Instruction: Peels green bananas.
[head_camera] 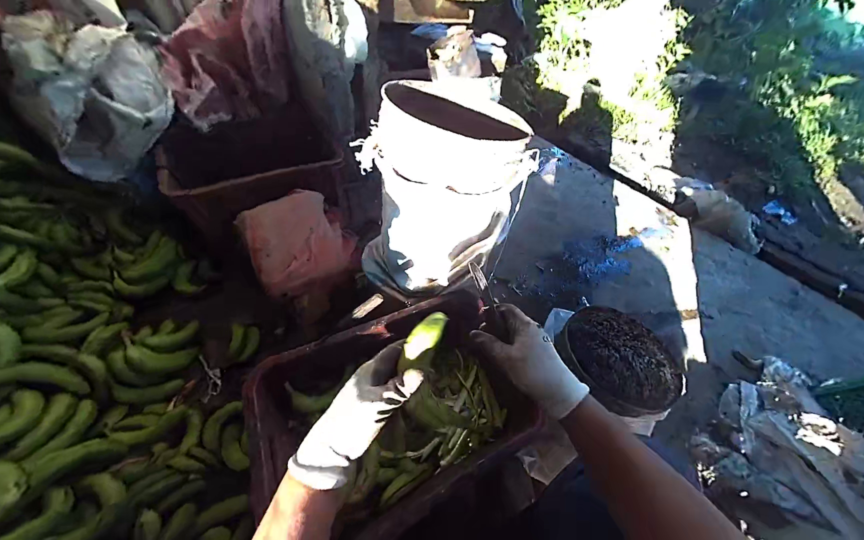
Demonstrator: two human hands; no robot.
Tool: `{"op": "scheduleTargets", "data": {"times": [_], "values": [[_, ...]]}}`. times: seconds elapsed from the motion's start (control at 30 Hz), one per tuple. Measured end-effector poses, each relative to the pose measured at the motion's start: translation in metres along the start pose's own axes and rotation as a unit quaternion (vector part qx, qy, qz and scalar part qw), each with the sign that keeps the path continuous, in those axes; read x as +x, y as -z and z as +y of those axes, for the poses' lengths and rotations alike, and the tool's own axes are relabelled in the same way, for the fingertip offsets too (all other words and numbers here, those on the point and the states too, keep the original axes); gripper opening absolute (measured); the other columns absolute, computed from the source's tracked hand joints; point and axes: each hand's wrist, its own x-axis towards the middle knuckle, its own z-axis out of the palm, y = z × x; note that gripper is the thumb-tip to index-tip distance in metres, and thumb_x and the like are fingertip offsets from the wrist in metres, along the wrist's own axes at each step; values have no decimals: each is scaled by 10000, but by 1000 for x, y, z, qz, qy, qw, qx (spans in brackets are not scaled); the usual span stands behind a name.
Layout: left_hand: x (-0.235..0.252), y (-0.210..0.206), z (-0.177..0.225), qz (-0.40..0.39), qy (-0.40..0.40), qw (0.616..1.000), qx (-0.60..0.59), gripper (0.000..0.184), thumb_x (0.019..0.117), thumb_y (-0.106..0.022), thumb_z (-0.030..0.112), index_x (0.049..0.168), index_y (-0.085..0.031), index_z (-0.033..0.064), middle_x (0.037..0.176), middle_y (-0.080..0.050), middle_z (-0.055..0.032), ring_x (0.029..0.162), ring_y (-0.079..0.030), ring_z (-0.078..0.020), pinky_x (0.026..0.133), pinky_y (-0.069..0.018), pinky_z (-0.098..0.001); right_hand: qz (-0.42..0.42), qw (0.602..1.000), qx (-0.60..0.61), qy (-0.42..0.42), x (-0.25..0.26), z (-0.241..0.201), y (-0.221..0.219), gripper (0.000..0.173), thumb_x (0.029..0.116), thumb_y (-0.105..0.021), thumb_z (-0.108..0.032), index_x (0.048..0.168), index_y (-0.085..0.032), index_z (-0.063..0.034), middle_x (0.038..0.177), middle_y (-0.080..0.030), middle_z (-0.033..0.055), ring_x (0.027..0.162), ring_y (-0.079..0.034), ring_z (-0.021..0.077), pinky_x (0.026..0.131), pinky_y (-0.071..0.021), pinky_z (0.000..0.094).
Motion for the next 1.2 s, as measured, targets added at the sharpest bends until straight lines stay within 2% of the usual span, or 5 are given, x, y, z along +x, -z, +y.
{"op": "scheduleTargets", "data": {"times": [0.13,0.5,0.63,0.93,1.2], "values": [[11,-2,-13,103,-124,987,-19,575,906,-730,126,1388,-452,-22,1128,-685,-113,993,-690,-200,872,-602,-350,-50,997,53,11,-8,13,-5,469,1010,-577,-476,1314,-611,-120,1005,-702,45,858,-685,142,800,-587,388],[6,-21,-15,103,-160,982,12,609,903,-754,167,1394,-455,-33,1204,-661,-84,1060,-666,-158,899,-586,-302,-176,984,32,-11,-25,25,-27,386,1017,-552,-465,1240,-638,-162,896,-690,23,766,-680,140,733,-586,385],[3,-14,-8,128,-194,970,-68,560,965,-704,210,1396,-444,-36,1216,-667,-167,1078,-682,-278,919,-599,-420,-256,952,-131,-104,-16,48,-44,424,1022,-528,-459,1240,-646,-115,1077,-693,147,1036,-671,315,912,-517,584],[10,14,-31,291,-70,917,-263,352,1100,-425,217,1416,-445,63,1176,-665,-160,1020,-701,-294,845,-618,-503,43,996,66,-41,-4,35,18,464,922,-687,-511,1243,-653,-178,925,-706,10,805,-681,126,754,-588,384],[19,1,-52,335,-6,920,-204,303,1102,-394,336,1235,-601,159,984,-713,-9,852,-714,-129,694,-636,-361,52,995,61,-52,-13,38,16,529,934,-634,-598,1305,-639,-222,1000,-708,-15,868,-676,91,794,-583,356]]}}
